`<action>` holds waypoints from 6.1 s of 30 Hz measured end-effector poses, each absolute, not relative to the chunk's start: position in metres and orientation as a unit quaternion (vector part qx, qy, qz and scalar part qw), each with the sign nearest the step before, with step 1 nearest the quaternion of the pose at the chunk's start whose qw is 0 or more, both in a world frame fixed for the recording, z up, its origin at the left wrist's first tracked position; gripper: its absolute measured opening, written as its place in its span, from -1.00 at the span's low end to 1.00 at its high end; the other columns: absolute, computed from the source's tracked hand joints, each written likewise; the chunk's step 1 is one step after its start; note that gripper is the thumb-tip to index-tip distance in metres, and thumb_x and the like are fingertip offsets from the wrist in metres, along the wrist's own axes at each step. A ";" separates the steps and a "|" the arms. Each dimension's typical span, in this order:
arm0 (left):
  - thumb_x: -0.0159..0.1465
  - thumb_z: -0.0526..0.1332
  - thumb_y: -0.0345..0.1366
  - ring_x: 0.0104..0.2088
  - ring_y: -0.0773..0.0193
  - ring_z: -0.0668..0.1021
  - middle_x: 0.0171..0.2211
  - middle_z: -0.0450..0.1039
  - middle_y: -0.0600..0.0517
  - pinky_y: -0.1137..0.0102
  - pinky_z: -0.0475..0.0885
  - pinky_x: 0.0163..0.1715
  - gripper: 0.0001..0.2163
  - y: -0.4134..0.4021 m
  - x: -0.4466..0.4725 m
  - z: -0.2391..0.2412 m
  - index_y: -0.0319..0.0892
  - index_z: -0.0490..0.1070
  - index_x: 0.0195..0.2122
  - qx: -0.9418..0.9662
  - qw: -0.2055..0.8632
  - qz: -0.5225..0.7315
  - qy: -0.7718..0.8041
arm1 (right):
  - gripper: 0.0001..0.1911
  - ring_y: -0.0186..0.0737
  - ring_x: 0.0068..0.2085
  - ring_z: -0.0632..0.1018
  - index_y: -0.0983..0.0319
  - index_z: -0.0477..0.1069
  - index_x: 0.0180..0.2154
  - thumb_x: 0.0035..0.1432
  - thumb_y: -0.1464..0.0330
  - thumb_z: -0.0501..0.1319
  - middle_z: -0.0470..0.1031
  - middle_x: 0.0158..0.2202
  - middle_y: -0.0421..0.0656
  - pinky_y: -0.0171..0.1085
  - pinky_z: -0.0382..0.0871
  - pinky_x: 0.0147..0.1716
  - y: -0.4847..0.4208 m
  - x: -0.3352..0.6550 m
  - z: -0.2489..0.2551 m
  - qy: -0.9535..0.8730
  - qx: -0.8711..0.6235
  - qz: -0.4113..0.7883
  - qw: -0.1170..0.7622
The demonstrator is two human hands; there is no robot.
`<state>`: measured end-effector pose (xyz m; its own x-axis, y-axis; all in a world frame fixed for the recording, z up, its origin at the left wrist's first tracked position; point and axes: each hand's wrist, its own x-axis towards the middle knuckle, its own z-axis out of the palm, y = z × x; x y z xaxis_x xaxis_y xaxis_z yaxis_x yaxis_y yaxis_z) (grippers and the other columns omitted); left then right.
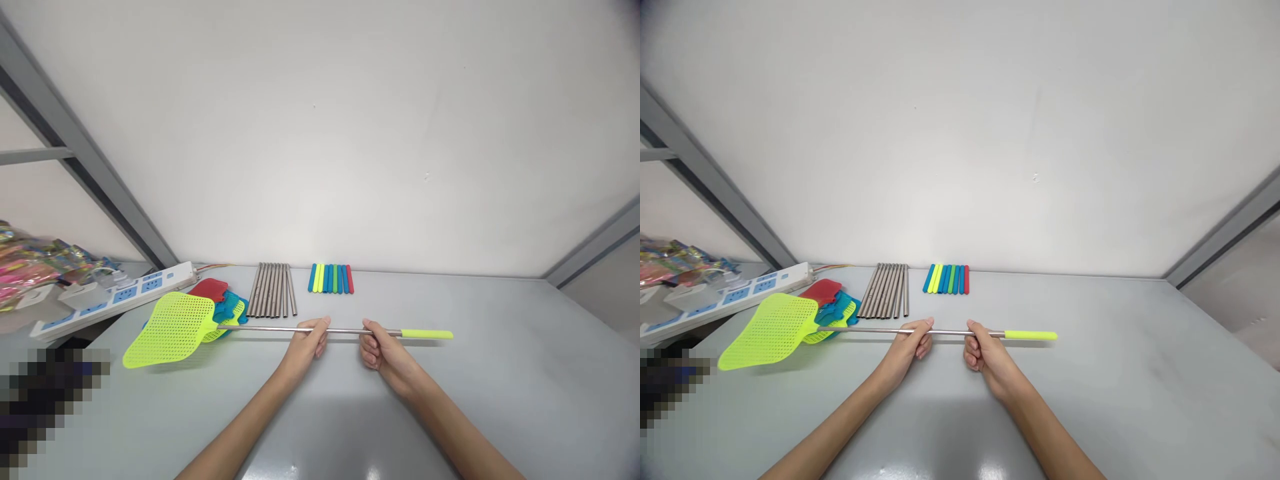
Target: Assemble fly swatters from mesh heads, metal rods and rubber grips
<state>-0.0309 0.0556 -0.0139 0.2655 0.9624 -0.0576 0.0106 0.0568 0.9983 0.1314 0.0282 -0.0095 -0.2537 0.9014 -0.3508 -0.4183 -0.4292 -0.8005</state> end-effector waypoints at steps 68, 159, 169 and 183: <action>0.13 -0.02 -0.19 -0.74 0.48 -0.02 -0.80 -0.15 0.21 0.45 -0.14 -0.72 -0.63 0.050 -0.019 -0.007 -0.15 -0.09 -0.77 0.555 0.668 0.316 0.381 | -0.63 -0.49 -0.71 -0.04 0.21 -0.11 -0.73 -0.09 0.30 0.06 -0.14 -0.78 -0.37 -0.40 -0.14 -0.72 0.017 0.106 -0.006 -0.234 -0.509 0.656 0.505; 0.16 -0.07 -0.16 -0.77 0.48 0.05 -0.84 -0.07 0.20 0.46 -0.06 -0.69 -0.60 0.059 -0.047 0.009 -0.16 -0.04 -0.78 0.588 0.654 0.282 0.383 | -0.69 -0.52 -0.75 0.00 0.31 0.31 -0.35 0.03 0.21 -0.02 0.09 -0.71 -0.34 -0.49 -0.24 -0.79 0.034 0.152 -0.005 -0.190 -0.251 0.907 0.281; 0.19 -0.10 -0.19 -0.77 0.47 0.03 -0.84 -0.06 0.20 0.44 -0.09 -0.69 -0.61 0.059 -0.048 0.007 -0.16 -0.03 -0.77 0.590 0.665 0.278 0.364 | -0.78 -0.54 -0.76 -0.01 0.28 0.22 -0.39 0.07 0.24 -0.02 0.10 -0.68 -0.35 -0.51 -0.22 -0.80 0.034 0.155 -0.012 -0.118 -0.185 0.940 0.263; 0.19 -0.09 -0.14 -0.76 0.48 0.01 -0.82 -0.09 0.21 0.44 -0.11 -0.69 -0.60 0.055 -0.045 0.004 -0.16 -0.06 -0.76 0.585 0.673 0.269 0.364 | -0.69 -0.50 -0.77 0.01 0.23 0.05 -0.57 0.08 0.17 -0.02 -0.08 -0.78 -0.37 -0.50 -0.20 -0.81 0.038 0.157 -0.024 -0.094 -0.164 0.956 0.226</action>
<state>-0.0449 0.0548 0.0043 0.5905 0.7879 -0.1748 0.0627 0.1712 0.9832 0.1571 0.0378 -0.0244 -0.8440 0.4632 -0.2704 -0.4017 -0.8800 -0.2536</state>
